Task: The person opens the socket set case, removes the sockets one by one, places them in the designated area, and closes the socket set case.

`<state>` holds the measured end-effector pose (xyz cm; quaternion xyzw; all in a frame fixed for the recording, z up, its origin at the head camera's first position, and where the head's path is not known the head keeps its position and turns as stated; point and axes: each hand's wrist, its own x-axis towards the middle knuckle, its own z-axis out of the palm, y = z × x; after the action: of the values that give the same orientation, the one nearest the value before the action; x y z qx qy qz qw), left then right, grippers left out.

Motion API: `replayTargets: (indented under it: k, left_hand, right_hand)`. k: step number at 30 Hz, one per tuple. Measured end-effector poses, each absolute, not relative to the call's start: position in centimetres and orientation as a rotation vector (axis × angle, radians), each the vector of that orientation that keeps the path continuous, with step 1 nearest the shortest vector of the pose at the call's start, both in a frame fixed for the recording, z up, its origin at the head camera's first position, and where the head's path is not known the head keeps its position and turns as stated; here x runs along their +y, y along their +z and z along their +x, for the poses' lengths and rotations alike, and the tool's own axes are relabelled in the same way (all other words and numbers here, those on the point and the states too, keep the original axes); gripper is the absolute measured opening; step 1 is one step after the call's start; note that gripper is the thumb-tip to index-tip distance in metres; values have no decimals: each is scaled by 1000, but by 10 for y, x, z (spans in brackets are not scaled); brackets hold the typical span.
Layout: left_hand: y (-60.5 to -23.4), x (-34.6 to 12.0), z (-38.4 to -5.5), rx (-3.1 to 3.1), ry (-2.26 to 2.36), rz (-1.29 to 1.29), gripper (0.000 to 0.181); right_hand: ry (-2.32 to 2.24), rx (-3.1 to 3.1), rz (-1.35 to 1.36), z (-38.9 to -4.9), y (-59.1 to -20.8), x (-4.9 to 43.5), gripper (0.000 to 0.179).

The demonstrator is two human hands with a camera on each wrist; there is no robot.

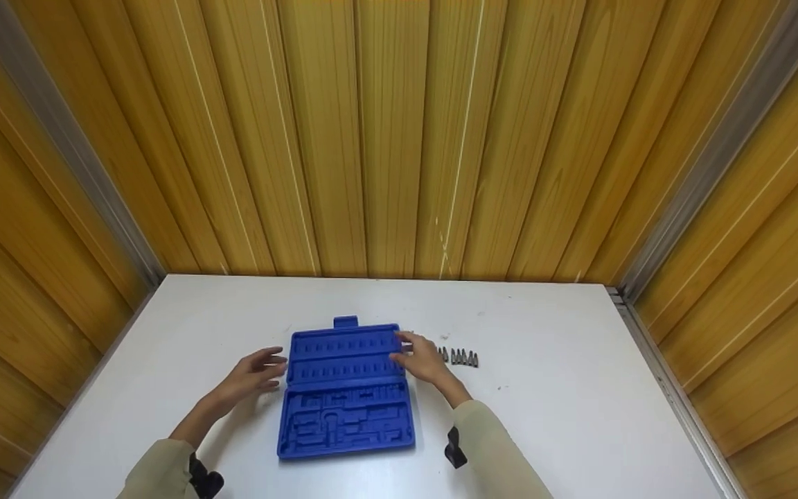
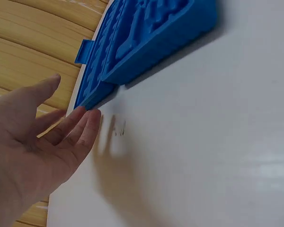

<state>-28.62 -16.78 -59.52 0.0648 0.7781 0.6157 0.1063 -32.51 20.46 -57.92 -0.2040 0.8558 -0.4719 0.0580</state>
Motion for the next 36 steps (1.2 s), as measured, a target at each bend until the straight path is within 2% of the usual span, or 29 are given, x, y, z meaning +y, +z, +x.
replayTargets:
  k: [5, 13, 19, 28, 36]
  left_hand:
    - [-596, -147, -291, 2295, 1832, 106, 67]
    - [-591, -138, -295, 2465, 1869, -189, 60]
    - [-571, -132, -297, 2542, 1903, -310, 60]
    - [-546, -125, -294, 2586, 1895, -252, 61]
    - [-550, -127, -293, 2483, 2077, -237, 49]
  right_hand:
    - [-1418, 2684, -426, -330, -588, 197, 54]
    - [-1588, 2624, -191, -331, -579, 183, 57]
    - [-1655, 2640, -159, -328, -563, 177, 59]
    - [-1563, 2777, -306, -328, -541, 171, 56]
    - [-1698, 2861, -313, -321, -553, 166, 58]
